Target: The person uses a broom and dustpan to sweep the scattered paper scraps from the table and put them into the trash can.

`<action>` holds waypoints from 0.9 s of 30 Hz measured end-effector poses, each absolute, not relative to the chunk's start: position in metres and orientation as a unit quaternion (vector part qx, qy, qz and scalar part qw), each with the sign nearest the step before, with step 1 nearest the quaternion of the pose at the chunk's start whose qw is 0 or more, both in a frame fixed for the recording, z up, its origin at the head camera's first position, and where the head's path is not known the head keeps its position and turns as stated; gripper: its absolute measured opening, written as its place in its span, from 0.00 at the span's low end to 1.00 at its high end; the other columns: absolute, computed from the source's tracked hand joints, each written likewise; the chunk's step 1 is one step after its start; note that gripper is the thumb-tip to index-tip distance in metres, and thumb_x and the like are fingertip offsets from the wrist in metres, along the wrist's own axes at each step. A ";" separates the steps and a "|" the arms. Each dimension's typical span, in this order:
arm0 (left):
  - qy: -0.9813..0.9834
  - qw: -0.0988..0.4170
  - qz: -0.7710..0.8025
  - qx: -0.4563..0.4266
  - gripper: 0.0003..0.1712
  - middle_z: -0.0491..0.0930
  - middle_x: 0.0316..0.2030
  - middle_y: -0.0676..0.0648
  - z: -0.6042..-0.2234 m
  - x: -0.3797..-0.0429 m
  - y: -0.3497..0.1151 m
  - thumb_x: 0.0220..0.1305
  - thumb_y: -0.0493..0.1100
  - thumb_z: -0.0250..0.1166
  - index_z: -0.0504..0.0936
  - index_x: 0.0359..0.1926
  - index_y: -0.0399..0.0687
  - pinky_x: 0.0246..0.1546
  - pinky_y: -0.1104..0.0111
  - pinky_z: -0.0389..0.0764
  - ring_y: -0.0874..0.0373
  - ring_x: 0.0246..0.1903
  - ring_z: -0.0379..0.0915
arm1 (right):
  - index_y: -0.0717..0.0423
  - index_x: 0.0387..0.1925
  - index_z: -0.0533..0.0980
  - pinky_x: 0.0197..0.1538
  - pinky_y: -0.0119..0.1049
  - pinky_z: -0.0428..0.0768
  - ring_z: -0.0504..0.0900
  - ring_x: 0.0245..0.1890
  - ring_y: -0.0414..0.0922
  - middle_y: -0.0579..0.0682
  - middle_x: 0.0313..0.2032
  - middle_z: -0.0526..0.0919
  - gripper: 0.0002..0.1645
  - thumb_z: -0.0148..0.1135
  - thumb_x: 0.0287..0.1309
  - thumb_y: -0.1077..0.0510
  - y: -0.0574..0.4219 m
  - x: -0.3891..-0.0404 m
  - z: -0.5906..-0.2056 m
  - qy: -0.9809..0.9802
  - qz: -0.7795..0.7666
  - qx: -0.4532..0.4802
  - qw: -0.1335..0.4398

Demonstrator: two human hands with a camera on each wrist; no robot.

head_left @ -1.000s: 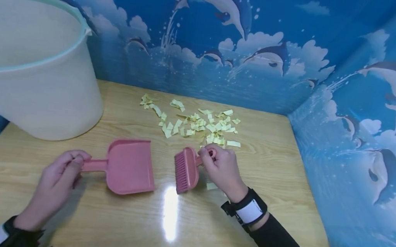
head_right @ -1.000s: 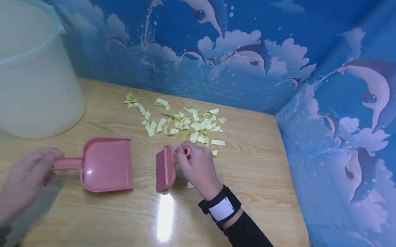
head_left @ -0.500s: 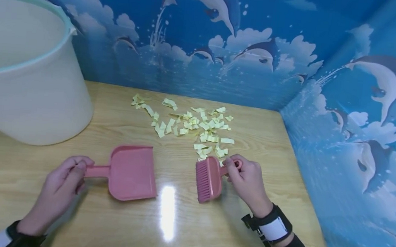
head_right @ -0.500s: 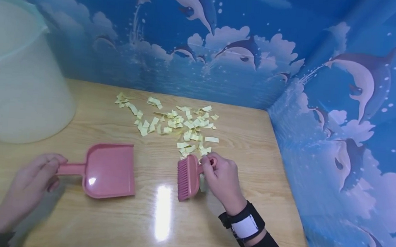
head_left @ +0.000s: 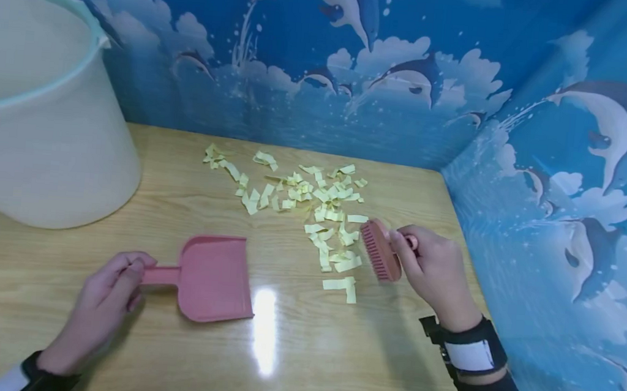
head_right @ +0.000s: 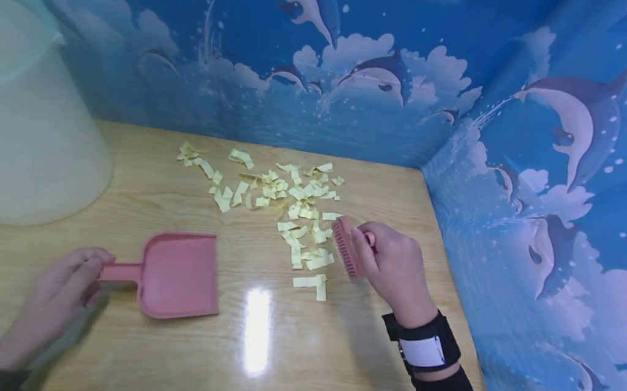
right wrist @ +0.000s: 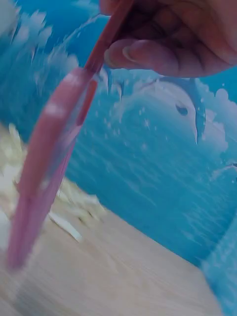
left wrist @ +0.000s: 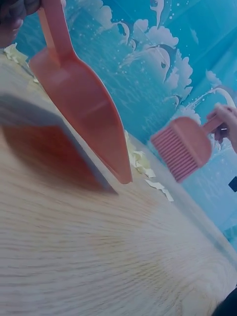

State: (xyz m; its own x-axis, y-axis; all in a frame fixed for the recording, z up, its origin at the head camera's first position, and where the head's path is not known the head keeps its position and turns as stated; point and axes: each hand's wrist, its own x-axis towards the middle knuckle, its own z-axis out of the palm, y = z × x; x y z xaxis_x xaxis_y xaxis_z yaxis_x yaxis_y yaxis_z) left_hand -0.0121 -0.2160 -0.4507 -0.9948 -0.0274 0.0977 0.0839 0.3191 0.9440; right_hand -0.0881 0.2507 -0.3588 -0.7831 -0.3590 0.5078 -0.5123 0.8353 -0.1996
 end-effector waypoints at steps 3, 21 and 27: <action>-0.805 0.044 -0.592 -0.027 0.15 0.67 0.18 0.47 -0.455 -0.015 -0.211 0.80 0.39 0.44 0.74 0.50 0.32 0.14 0.65 0.66 0.56 0.16 0.64 | 0.58 0.32 0.82 0.19 0.37 0.74 0.77 0.18 0.40 0.49 0.24 0.82 0.12 0.59 0.66 0.54 0.254 -0.089 -0.370 -0.933 0.101 0.265 0.220; -0.795 0.015 -0.605 -0.032 0.17 0.69 0.19 0.45 -0.467 -0.026 -0.188 0.81 0.42 0.44 0.76 0.51 0.36 0.15 0.66 0.70 0.56 0.16 0.66 | 0.51 0.31 0.79 0.24 0.31 0.76 0.74 0.21 0.35 0.41 0.24 0.79 0.17 0.53 0.73 0.48 0.187 -0.073 -0.392 -0.894 0.144 0.386 0.175; -0.794 0.008 -0.607 -0.034 0.17 0.69 0.18 0.46 -0.469 -0.026 -0.186 0.81 0.42 0.44 0.75 0.51 0.36 0.15 0.66 0.71 0.56 0.15 0.66 | 0.50 0.35 0.81 0.26 0.29 0.76 0.72 0.22 0.33 0.39 0.25 0.79 0.14 0.55 0.72 0.49 0.169 -0.069 -0.392 -0.874 0.181 0.421 0.164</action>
State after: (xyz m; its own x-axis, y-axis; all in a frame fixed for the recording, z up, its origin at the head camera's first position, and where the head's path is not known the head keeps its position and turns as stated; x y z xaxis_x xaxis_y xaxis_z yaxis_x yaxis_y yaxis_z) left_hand -0.0255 -0.1864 -0.4689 -0.9976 0.0436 0.0533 0.0628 0.2603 0.9635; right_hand -0.0686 0.1687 -0.3917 -0.5922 -0.6755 0.4393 -0.7944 0.5807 -0.1779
